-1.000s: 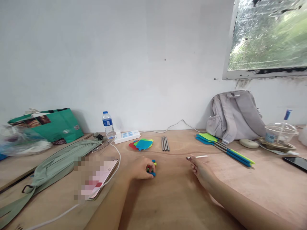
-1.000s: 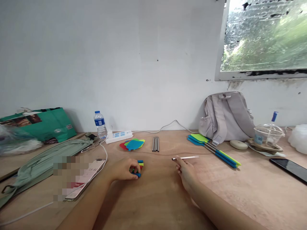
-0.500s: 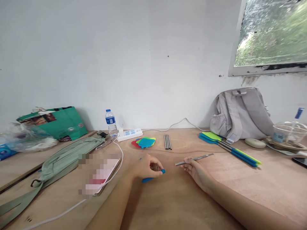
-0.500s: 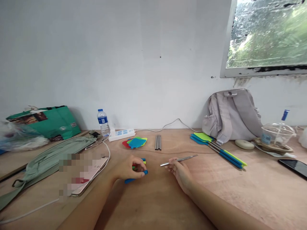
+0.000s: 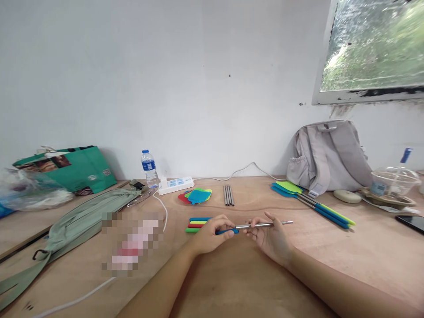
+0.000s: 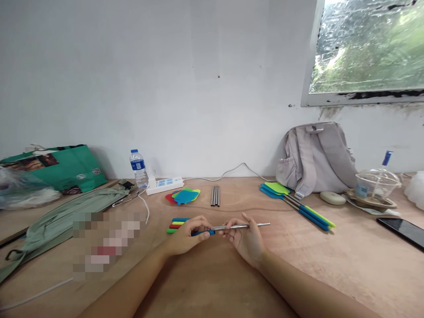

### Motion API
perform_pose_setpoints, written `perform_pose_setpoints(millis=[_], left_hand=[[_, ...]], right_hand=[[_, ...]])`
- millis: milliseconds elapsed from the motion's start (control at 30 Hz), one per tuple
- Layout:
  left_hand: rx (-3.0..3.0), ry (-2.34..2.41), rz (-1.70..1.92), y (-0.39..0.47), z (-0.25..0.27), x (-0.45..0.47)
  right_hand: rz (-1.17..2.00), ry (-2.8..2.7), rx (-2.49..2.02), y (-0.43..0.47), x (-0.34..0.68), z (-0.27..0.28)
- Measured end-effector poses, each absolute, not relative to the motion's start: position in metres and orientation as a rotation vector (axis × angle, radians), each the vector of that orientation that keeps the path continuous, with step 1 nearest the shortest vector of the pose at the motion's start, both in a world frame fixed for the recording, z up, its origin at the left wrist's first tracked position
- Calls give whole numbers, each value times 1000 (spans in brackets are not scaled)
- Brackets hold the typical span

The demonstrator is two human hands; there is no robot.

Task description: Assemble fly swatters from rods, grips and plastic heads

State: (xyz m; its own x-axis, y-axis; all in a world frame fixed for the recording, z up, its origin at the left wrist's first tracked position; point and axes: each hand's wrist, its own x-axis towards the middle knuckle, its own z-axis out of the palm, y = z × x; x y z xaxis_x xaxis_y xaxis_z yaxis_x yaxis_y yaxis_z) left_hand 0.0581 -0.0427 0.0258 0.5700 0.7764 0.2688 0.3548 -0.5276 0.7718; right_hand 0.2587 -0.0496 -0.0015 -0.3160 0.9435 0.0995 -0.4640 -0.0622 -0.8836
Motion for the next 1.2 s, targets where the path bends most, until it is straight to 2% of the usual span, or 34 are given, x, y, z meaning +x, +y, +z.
perform_pose_setpoints(millis=[233, 733, 1033, 1200], left_hand=[[2144, 925, 921, -37, 20, 56], [2183, 1000, 1161, -37, 20, 53], [1652, 823, 1251, -41, 28, 54], [1979, 742, 1169, -45, 26, 61]], right_hand=[[1749, -934, -389, -50, 259, -4], [1679, -1118, -674, -43, 258, -13], [1718, -1294, -762, -39, 258, -18], [1708, -1509, -737, -46, 249, -20]])
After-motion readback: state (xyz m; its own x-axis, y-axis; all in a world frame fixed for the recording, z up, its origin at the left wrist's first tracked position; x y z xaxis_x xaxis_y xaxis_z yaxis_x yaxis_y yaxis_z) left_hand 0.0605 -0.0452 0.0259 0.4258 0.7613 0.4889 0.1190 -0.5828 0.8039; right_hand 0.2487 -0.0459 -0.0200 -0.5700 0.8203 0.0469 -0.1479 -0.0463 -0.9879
